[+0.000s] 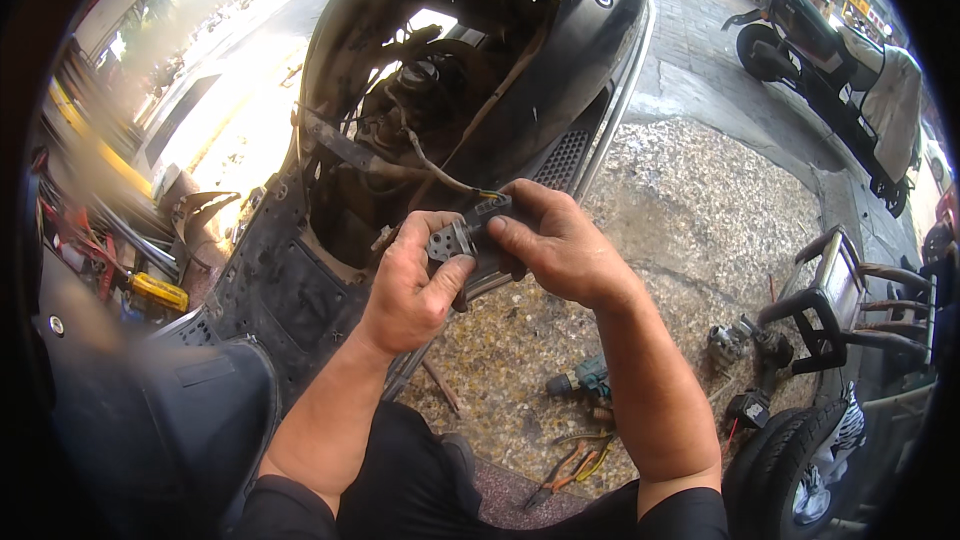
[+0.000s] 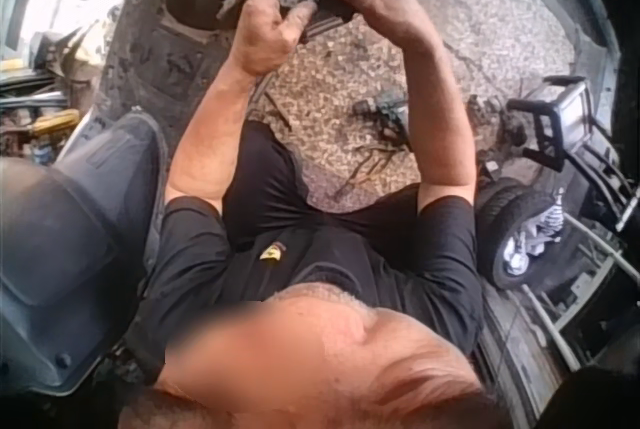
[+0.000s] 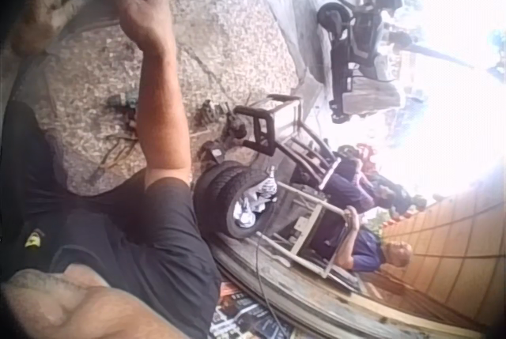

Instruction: The person works on a scooter's engine area, using a power drill to remove and install screws on a small black component and a carburetor. They wipe the parts with a cloth and reattach the carburetor to the engine.

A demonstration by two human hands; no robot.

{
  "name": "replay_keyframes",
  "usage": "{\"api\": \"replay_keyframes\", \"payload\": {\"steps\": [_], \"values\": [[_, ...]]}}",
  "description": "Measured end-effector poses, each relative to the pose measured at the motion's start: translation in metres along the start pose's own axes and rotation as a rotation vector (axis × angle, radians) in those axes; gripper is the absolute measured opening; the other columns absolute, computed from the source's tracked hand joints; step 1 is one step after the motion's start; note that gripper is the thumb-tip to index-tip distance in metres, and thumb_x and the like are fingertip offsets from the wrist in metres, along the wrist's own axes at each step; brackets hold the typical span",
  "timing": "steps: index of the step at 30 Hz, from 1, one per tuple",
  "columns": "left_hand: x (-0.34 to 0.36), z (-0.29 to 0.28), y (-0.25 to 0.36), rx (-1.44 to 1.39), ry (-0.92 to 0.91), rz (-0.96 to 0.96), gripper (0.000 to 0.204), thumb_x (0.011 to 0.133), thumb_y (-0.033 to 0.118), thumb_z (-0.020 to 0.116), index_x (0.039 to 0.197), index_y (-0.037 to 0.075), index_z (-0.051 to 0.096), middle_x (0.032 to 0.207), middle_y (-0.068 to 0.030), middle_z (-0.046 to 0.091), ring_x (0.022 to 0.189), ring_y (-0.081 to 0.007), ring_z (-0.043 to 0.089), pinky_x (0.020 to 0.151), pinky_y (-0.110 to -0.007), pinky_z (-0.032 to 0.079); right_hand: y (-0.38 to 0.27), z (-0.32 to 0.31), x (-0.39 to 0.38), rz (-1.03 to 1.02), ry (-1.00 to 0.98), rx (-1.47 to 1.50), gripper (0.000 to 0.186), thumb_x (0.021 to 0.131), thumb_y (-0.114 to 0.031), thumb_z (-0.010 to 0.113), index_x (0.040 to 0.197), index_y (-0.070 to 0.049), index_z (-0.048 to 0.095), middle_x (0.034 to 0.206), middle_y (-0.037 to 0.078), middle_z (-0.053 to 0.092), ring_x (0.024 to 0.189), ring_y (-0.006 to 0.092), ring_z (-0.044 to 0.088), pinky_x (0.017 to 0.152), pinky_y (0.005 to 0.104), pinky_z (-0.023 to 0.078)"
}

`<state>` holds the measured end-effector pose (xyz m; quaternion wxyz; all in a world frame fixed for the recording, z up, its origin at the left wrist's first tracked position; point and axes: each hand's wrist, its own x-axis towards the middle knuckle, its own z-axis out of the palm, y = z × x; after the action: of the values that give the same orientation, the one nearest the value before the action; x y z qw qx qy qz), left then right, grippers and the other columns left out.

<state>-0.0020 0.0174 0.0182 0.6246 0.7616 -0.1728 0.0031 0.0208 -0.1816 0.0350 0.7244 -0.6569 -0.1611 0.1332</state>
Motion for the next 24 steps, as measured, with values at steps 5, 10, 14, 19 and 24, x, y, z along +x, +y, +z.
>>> {"api": "replay_keyframes", "payload": {"steps": [5, 10, 14, 19, 24], "values": [[-0.002, 0.000, 0.000, 0.045, 0.019, 0.065, 0.034, 0.088, 0.002, 0.061, 0.118, -0.005, 0.046, 0.085, -0.0152, 0.063, 0.073, -0.0187, 0.063, 0.067, -0.032, 0.050, 0.007, 0.005, 0.000, -0.038, 0.010, -0.106, 0.020, 0.100, -0.016, 0.058, 0.111, 0.000, 0.054, 0.089, 0.002, 0.059, 0.081, 0.0076, 0.052, 0.070, 0.0266, 0.048], [-0.003, -0.003, 0.003, 0.050, 0.000, 0.028, 0.032, 0.089, 0.001, 0.060, 0.116, -0.004, 0.045, 0.082, -0.0126, 0.060, 0.069, -0.0165, 0.059, 0.064, -0.032, 0.049, 0.010, 0.011, 0.001, -0.047, 0.038, -0.180, 0.018, 0.100, -0.016, 0.057, 0.108, -0.001, 0.053, 0.086, 0.004, 0.057, 0.081, 0.0089, 0.049, 0.070, 0.0288, 0.046], [-0.005, -0.005, 0.006, -0.056, -0.034, -0.059, 0.028, 0.090, -0.003, 0.055, 0.117, 0.000, 0.046, 0.088, -0.0059, 0.057, 0.066, -0.0077, 0.054, 0.059, -0.024, 0.046, 0.016, 0.016, 0.001, -0.104, 0.062, -0.189, 0.018, 0.100, -0.015, 0.056, 0.108, 0.000, 0.052, 0.085, 0.005, 0.057, 0.081, 0.0100, 0.049, 0.070, 0.0302, 0.046], [-0.005, -0.008, 0.009, -0.118, -0.071, -0.145, 0.028, 0.091, -0.005, 0.053, 0.117, 0.002, 0.046, 0.093, -0.0040, 0.056, 0.068, -0.0052, 0.053, 0.058, -0.021, 0.046, 0.020, 0.020, 0.001, -0.172, 0.075, -0.228, 0.017, 0.099, -0.014, 0.055, 0.107, 0.000, 0.051, 0.084, 0.008, 0.057, 0.081, 0.0116, 0.050, 0.071, 0.0317, 0.047], [-0.003, -0.010, 0.009, -0.095, -0.101, -0.109, 0.028, 0.091, -0.006, 0.053, 0.117, 0.002, 0.047, 0.094, -0.0041, 0.056, 0.071, -0.0060, 0.054, 0.061, -0.022, 0.047, 0.016, 0.016, 0.001, -0.156, 0.051, -0.244, 0.017, 0.098, -0.013, 0.055, 0.107, 0.001, 0.051, 0.086, 0.008, 0.057, 0.082, 0.0121, 0.050, 0.072, 0.0320, 0.047]]}}
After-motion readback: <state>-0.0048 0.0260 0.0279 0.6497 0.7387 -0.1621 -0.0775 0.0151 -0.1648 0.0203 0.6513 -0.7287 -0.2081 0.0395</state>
